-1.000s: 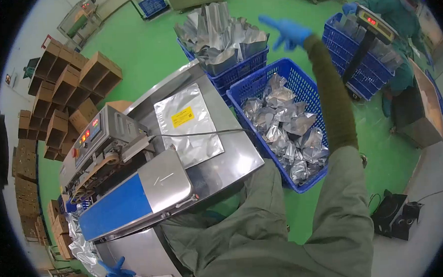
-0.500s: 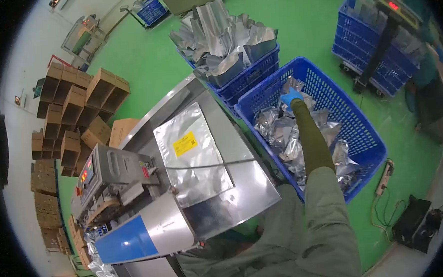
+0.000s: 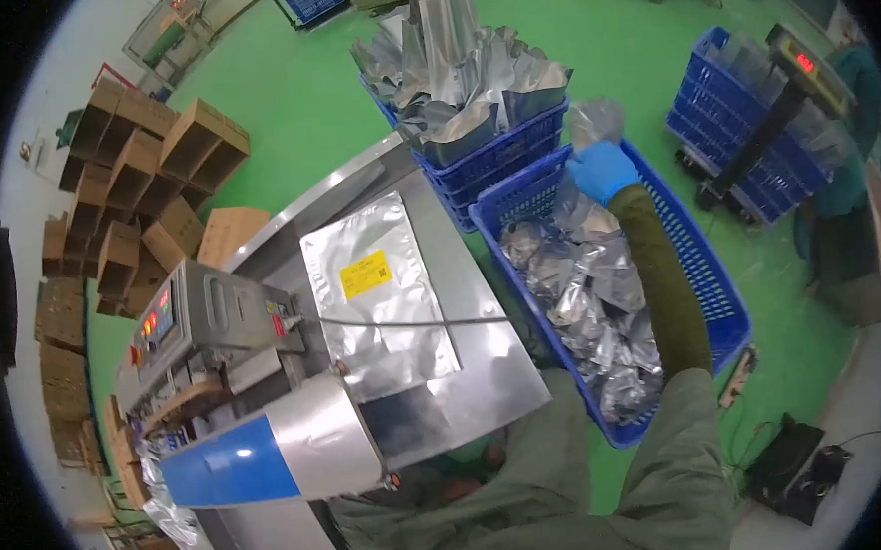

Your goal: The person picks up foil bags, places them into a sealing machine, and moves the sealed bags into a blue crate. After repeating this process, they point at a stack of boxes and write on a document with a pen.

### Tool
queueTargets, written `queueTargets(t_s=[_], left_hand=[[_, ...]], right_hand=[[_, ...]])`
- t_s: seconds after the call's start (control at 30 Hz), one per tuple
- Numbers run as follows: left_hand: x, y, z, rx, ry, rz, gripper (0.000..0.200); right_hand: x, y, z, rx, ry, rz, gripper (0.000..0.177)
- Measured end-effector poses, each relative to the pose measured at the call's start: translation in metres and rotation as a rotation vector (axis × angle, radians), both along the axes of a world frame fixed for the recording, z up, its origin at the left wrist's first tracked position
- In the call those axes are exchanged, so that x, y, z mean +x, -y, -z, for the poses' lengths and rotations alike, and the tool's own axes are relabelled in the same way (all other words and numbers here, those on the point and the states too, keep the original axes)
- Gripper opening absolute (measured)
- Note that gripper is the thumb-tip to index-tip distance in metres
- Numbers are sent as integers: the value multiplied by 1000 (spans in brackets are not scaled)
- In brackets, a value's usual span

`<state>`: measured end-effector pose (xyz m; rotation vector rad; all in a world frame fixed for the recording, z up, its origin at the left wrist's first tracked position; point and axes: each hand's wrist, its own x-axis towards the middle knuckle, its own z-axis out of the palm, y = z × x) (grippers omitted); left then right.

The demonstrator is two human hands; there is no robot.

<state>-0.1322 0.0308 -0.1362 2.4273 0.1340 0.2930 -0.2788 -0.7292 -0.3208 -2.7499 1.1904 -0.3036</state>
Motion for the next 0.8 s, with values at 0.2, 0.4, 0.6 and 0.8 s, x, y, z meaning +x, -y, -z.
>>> queueTargets(t_s=[0.2, 0.4, 0.6, 0.8], left_hand=[[6, 21, 31, -190, -13, 497, 17], [20, 115, 9, -328, 174, 1066, 22], [63, 200, 6, -687, 503, 921, 32], [42, 195, 27, -996, 524, 840, 23]], right_hand=[[-3, -114, -270, 83, 299, -389, 29], [24, -225, -385, 246, 147, -591, 26], [24, -338, -378, 243, 280, -826, 16], [30, -369, -288, 329, 669, -799, 27]])
